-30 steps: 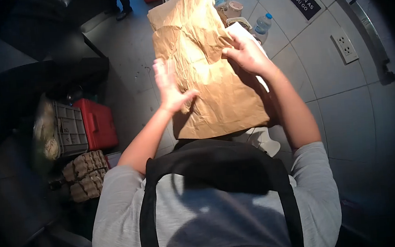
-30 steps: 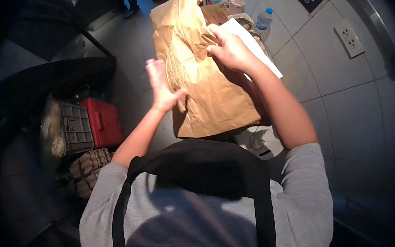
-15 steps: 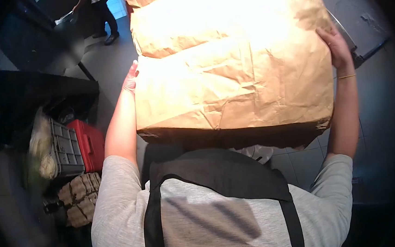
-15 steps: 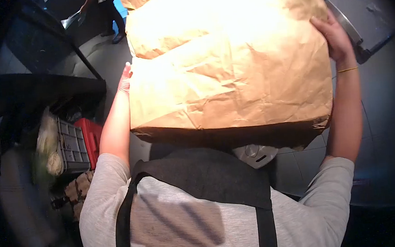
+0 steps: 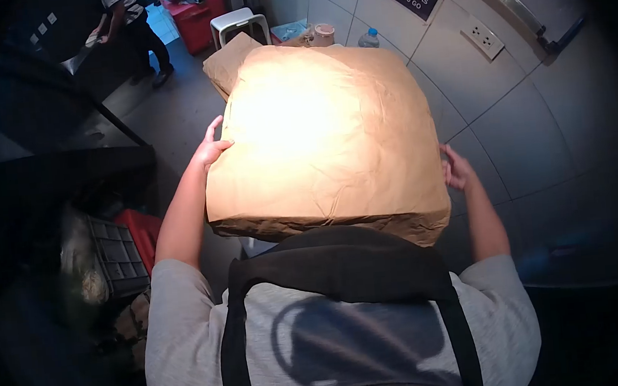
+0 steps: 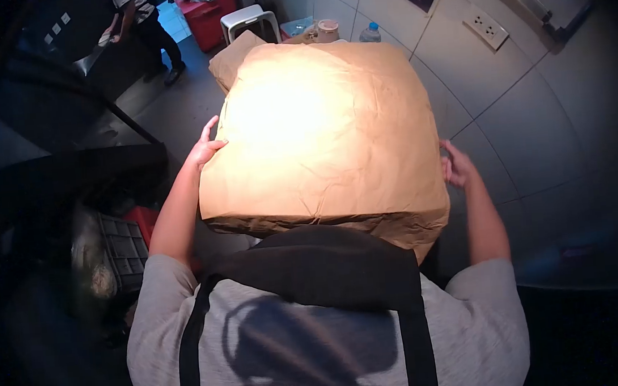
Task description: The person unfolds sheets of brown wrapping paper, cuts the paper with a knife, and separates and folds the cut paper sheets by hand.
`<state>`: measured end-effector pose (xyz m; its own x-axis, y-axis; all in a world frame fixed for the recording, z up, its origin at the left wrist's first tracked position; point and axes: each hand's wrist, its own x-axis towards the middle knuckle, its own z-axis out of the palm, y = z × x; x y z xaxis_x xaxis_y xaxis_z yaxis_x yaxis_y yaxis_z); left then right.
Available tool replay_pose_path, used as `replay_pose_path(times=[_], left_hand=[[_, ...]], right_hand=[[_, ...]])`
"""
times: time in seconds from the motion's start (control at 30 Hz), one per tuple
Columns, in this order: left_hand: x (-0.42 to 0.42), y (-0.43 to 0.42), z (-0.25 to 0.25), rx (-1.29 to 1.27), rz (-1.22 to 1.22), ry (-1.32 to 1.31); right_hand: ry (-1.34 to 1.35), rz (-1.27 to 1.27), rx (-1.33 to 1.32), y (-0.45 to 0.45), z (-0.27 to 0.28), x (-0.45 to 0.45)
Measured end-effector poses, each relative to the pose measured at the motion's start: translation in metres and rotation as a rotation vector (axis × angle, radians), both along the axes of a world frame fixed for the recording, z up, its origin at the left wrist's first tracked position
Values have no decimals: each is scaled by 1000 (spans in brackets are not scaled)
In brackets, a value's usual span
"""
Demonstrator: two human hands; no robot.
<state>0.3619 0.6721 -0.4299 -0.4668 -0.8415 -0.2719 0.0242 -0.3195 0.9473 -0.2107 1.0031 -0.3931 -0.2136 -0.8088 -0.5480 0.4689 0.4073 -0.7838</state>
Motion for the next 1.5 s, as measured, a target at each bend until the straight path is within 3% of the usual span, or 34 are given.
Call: replay_pose_path(times=[0.07, 0.13, 0.23, 0.33, 0.37, 0.43, 0.5, 0.53, 0.57, 0.6, 0.67, 0.87, 0.97, 1.13, 1.37, 1.5], left_hand=[[5, -8, -13, 83, -52, 66], [9, -8, -19, 215, -57, 129], [7, 4, -3, -87, 0, 43], [5, 25, 39, 83, 0, 395], [16, 15, 34, 69, -123, 523], [9, 15, 52, -7, -140, 541], [-3, 10, 57, -557, -97, 201], [-5, 15, 64, -560, -118, 191], [-4, 20, 79, -754, -134, 127], [-6, 25, 86, -806, -137, 96], [-5, 34, 94, -824, -126, 58], [29, 41, 67, -713, -48, -3], [64, 44, 50, -623, -2, -50], [118, 53, 14, -441, 84, -122], [150, 78, -24, -243, 108, -131], [145, 95, -34, -228, 80, -80]], right_hand=[[-236, 33, -7, 35, -10, 30], [-259, 30, -18, 67, -37, 51], [-16, 142, 54, 98, -54, 83], [13, 7, 65, 102, -51, 83], [74, -79, 22, 102, -47, 76], [128, -46, -88, 97, -3, 70], [202, -43, -235, 88, 39, 80], [300, -82, -275, 88, 54, 81], [310, -95, -336, 84, 70, 80], [410, -115, -378, 80, 88, 81], [276, -123, -421, 73, 119, 67], [693, -116, -663, 46, 187, 146], [880, -12, -672, -1, 172, 210], [1091, 173, -460, -50, 100, 244], [993, 32, 24, 128, 46, 173], [971, -131, 119, 154, 35, 133]])
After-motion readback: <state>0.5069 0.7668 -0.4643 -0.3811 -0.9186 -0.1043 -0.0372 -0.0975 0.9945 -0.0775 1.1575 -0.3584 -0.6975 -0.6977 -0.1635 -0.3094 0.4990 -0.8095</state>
